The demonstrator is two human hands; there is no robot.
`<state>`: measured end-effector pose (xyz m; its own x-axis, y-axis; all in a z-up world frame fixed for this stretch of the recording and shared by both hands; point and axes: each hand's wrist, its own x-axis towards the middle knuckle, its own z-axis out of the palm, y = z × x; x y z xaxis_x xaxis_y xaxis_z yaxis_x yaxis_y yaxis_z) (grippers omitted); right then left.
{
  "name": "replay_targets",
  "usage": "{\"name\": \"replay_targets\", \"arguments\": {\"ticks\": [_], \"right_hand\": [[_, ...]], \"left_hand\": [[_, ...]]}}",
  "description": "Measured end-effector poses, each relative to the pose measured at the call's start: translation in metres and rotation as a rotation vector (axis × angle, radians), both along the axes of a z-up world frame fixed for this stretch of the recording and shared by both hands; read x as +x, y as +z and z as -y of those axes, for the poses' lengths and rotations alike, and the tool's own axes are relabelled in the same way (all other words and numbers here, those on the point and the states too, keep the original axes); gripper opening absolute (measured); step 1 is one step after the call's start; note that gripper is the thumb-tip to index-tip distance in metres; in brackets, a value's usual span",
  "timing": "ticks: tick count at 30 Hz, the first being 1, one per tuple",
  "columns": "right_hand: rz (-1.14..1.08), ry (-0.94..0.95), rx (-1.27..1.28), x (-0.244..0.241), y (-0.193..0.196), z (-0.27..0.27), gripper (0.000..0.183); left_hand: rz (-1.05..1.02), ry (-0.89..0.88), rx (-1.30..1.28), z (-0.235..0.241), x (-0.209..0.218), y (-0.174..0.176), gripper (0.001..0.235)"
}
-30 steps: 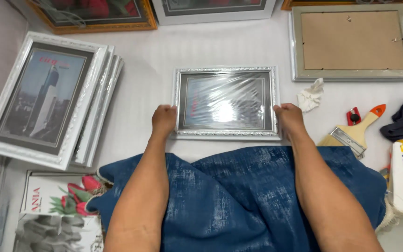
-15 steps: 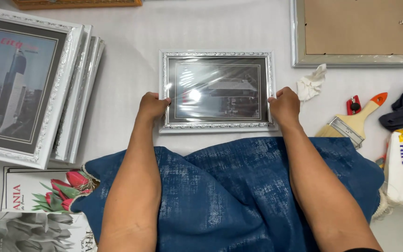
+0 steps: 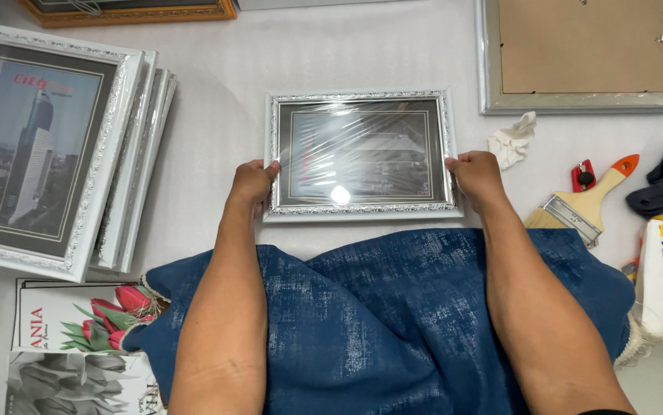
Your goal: Framing a picture by cleaning the glass, peeling protective film, and assembling the frame components.
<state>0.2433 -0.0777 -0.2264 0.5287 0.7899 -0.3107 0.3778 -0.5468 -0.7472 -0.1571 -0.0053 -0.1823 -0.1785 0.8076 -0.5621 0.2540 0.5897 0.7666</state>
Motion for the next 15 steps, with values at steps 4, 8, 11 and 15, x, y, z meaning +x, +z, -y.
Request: {"name": "replay_targets", "arguments": {"ticks": [4, 8, 11, 15], "right_hand": [[-0.138, -0.054, -0.038, -0.008, 0.037, 0.006, 0.022], [-0.302, -0.088, -0.078, 0.006, 0.008, -0.005, 0.019], [-0.312, -0.123, -0.066, 0.002, 0.013, -0.005, 0.019], [-0.289, -0.136, -0.064, -0.007, 0.031, 0.005, 0.018]], "left_hand": [[0.063, 0.027, -0.038, -0.006, -0.007, -0.014, 0.036], [0.072, 0.024, -0.04, -0.014, -0.013, -0.034, 0.032], [0.069, 0.014, -0.04, -0.017, -0.012, -0.04, 0.031], [0.06, 0.016, -0.049, -0.017, -0.013, -0.038, 0.031]]}}
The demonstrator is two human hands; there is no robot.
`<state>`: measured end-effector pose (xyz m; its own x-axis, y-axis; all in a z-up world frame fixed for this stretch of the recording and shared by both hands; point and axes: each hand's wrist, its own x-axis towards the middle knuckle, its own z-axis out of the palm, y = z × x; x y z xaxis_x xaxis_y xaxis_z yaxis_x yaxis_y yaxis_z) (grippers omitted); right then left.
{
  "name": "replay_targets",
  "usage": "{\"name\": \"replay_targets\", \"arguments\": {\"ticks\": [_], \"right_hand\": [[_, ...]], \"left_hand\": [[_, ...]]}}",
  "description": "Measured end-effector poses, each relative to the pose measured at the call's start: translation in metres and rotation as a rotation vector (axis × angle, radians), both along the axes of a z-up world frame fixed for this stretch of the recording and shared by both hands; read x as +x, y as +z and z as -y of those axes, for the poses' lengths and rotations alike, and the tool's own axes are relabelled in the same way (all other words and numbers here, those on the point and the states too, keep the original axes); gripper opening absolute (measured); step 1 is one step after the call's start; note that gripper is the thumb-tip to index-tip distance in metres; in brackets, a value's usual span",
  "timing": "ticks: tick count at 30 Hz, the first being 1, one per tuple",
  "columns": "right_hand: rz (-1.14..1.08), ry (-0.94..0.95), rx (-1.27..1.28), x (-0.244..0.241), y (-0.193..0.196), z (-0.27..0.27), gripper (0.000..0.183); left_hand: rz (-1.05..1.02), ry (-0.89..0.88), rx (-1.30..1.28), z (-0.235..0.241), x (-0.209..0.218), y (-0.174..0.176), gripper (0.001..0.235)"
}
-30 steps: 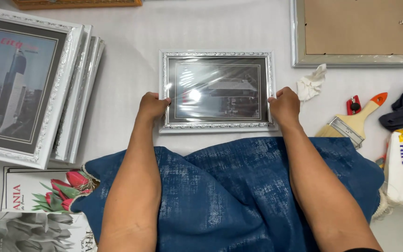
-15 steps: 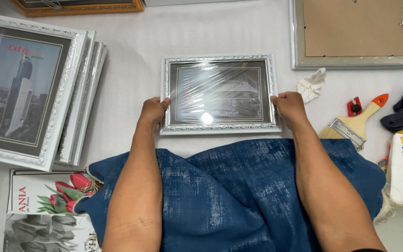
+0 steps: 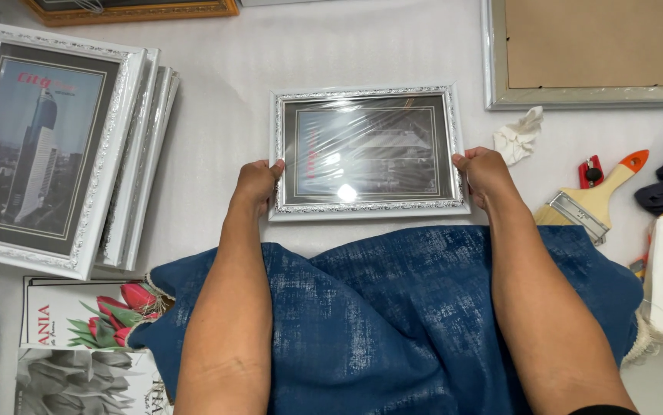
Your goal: Framing a picture by cleaning the glass, peeling protective film, and assembling the frame components.
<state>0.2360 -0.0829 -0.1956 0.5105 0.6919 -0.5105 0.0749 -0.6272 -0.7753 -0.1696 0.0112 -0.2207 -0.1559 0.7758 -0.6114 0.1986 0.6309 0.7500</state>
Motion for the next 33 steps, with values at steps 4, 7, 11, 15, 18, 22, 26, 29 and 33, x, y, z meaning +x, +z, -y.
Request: {"name": "replay_targets", "arguments": {"ticks": [4, 7, 11, 15, 18, 22, 26, 29, 33], "right_hand": [[-0.011, -0.004, 0.024, 0.008, -0.022, -0.008, 0.017], [-0.02, -0.016, 0.035, 0.011, -0.034, -0.012, 0.017], [-0.015, -0.017, 0.041, 0.011, -0.034, -0.011, 0.017], [0.006, -0.018, 0.051, 0.003, -0.022, -0.007, 0.015], [0.039, -0.003, 0.046, 0.003, -0.019, -0.003, 0.015], [0.032, -0.042, 0.074, -0.004, -0.02, -0.006, 0.015], [0.044, -0.056, 0.125, -0.012, 0.006, 0.007, 0.02], [0.0, -0.127, 0.246, 0.014, 0.041, 0.006, 0.024], [0.127, -0.131, 0.371, 0.071, 0.105, 0.024, 0.02]], "left_hand": [[0.005, -0.015, 0.0, 0.001, -0.001, 0.0, 0.031], [0.017, -0.013, 0.012, -0.001, -0.001, -0.004, 0.032], [0.028, -0.004, 0.008, 0.001, -0.001, -0.002, 0.032], [0.026, -0.005, 0.015, 0.003, 0.001, 0.005, 0.032], [0.029, -0.001, 0.017, 0.003, 0.0, 0.001, 0.032], [0.032, -0.01, 0.019, 0.002, 0.001, 0.001, 0.032], [0.094, 0.026, 0.075, 0.013, -0.003, -0.006, 0.032], [0.196, 0.047, 0.141, 0.02, 0.024, 0.058, 0.033], [0.31, 0.102, 0.27, 0.032, 0.096, 0.115, 0.039]]}}
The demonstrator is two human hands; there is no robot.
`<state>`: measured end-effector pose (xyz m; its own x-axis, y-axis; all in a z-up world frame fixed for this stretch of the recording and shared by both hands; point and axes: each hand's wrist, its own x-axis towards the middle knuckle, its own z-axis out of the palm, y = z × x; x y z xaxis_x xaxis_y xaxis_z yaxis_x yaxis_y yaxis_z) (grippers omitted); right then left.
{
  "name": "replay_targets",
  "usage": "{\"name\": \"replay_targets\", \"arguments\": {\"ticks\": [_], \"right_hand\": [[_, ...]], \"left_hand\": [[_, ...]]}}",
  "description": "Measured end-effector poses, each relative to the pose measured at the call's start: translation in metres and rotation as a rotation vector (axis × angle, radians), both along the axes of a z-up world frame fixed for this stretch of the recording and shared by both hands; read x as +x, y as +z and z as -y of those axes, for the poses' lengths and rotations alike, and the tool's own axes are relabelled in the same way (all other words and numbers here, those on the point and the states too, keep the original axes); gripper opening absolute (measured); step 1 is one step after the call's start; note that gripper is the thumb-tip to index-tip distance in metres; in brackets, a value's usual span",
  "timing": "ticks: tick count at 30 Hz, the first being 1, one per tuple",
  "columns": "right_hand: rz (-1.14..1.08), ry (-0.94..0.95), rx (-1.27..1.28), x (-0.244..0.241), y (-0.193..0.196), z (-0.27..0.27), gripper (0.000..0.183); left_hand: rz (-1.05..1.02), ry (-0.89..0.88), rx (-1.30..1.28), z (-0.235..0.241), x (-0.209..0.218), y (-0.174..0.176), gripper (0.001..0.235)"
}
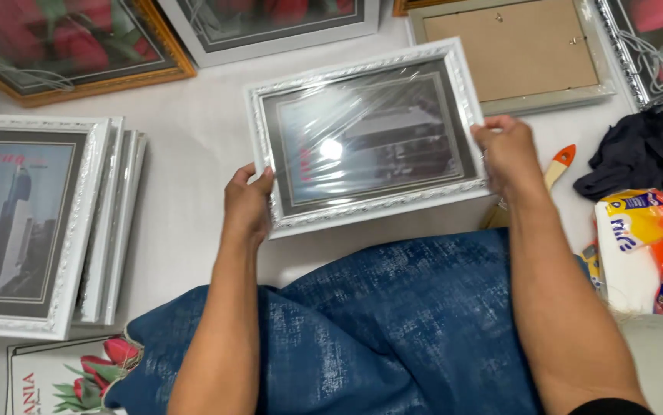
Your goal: Framing a picture by cleaning the glass, peeling protective film, and assembling the frame components.
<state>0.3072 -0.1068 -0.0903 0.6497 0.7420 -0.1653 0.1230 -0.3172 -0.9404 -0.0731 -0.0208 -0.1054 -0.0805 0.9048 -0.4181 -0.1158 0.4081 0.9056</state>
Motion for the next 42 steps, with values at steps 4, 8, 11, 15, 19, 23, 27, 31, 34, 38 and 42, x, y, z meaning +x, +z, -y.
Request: {"name": "replay_targets", "arguments": {"ticks": [4, 8, 11, 15, 19, 23, 27, 31, 34, 38, 42], "right_hand": [[0.158, 0.088, 0.066, 0.139, -0.023, -0.013, 0.018], [0.322, -0.029, -0.065, 0.241, -0.027, -0.043, 0.019], [0.409, -0.084, -0.094, 0.31, -0.057, -0.084, 0.018], [0.8, -0.035, -0.003, 0.39, -0.121, -0.132, 0.014], [0.64, -0.128, -0.091, 0.375, -0.114, -0.144, 0.013], [0.642, -0.096, -0.092, 0.371, -0.13, -0.137, 0.023], [0.761, -0.087, -0.081, 0.381, -0.156, -0.131, 0.014], [0.822, -0.071, -0.075, 0.381, -0.158, -0.126, 0.023], [0.8, -0.055, -0.134, 0.369, -0.147, -0.127, 0.028], [0.682, -0.091, -0.259, 0.362, -0.135, -0.125, 0.034], [0.591, -0.141, -0.295, 0.358, -0.135, -0.125, 0.045]], "left_hand": [[-0.005, -0.083, 0.006, -0.009, 0.123, 0.027, 0.041], [0.049, -0.165, 0.033, -0.05, 0.239, 0.008, 0.038], [-0.074, -0.217, 0.001, -0.087, 0.303, -0.003, 0.037], [-0.15, -0.226, -0.055, -0.125, 0.358, -0.022, 0.033], [-0.225, -0.28, -0.073, -0.142, 0.381, -0.031, 0.035], [-0.453, -0.317, 0.036, -0.143, 0.387, -0.061, 0.036], [-0.711, -0.331, 0.256, -0.142, 0.391, -0.08, 0.04], [-0.868, -0.394, 0.205, -0.141, 0.39, -0.057, 0.051], [-0.849, -0.366, 0.227, -0.14, 0.388, -0.061, 0.048], [-0.782, -0.288, 0.163, -0.132, 0.393, -0.067, 0.047], [-0.758, -0.273, 0.102, -0.127, 0.396, -0.061, 0.045]]}}
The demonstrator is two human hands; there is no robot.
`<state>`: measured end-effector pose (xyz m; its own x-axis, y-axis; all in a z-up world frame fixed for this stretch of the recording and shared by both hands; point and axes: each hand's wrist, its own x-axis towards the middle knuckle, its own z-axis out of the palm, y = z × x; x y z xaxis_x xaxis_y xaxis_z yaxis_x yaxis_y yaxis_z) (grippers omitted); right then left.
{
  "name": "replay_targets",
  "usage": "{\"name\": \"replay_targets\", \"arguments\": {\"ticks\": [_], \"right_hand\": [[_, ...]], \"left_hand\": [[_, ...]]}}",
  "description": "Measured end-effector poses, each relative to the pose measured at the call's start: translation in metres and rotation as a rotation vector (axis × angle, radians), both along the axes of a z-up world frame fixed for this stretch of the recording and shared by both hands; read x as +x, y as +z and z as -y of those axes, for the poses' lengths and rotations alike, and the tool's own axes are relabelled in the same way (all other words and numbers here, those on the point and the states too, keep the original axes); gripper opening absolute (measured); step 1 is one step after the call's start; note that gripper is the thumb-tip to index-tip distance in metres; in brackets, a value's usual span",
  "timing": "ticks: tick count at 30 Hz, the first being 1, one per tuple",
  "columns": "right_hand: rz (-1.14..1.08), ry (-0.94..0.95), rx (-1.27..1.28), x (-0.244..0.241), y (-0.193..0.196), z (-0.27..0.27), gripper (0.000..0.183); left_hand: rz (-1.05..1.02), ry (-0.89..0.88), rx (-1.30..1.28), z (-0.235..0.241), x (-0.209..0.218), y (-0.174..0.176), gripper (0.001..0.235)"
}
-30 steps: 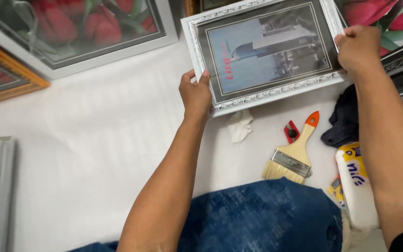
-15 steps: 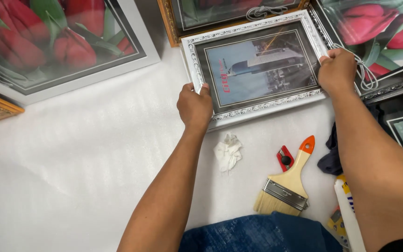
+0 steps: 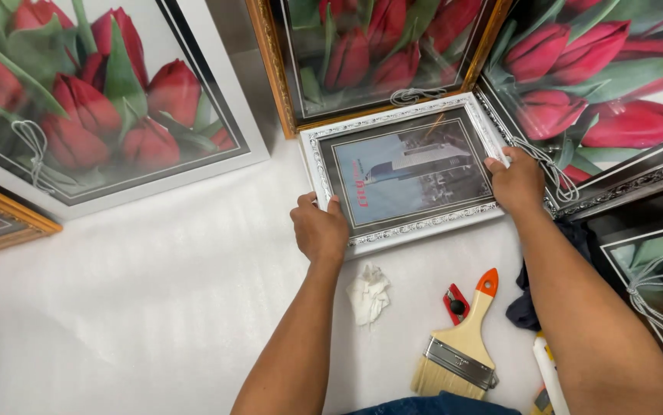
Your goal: Framing a picture by cleaning the glass, peeling protective film, and assembling the frame components.
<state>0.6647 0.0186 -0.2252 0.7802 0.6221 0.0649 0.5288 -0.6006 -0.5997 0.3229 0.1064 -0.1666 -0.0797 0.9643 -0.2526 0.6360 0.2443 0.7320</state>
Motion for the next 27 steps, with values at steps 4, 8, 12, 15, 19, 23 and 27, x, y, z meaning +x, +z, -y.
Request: {"name": "replay_targets", "arguments": {"ticks": [4, 8, 12, 15, 19, 23, 27], "right_hand": [[0.018, -0.023, -0.043, 0.01, -0.014, -0.003, 0.046], [0.034, -0.035, -0.091, 0.011, -0.018, -0.004, 0.047], [0.021, -0.033, -0.084, 0.003, -0.007, -0.002, 0.047], [0.005, -0.037, -0.073, 0.007, -0.011, -0.004, 0.046], [0.001, -0.04, -0.066, 0.008, -0.012, -0.004, 0.045], [0.051, 0.003, -0.168, 0.015, -0.016, -0.004, 0.05], [0.21, 0.07, -0.374, -0.034, 0.035, -0.005, 0.057]], "left_hand": [[-0.024, -0.003, 0.02, 0.008, 0.003, 0.003, 0.045], [-0.04, -0.042, 0.054, 0.014, 0.006, 0.004, 0.048], [-0.046, -0.053, 0.051, 0.009, 0.008, -0.009, 0.047], [-0.06, -0.058, 0.035, 0.009, 0.008, -0.009, 0.047], [-0.071, -0.059, 0.028, 0.006, 0.008, -0.011, 0.045], [-0.039, -0.105, 0.002, 0.004, 0.0, -0.013, 0.048], [0.079, -0.167, 0.023, 0.012, -0.037, 0.0, 0.062]]}}
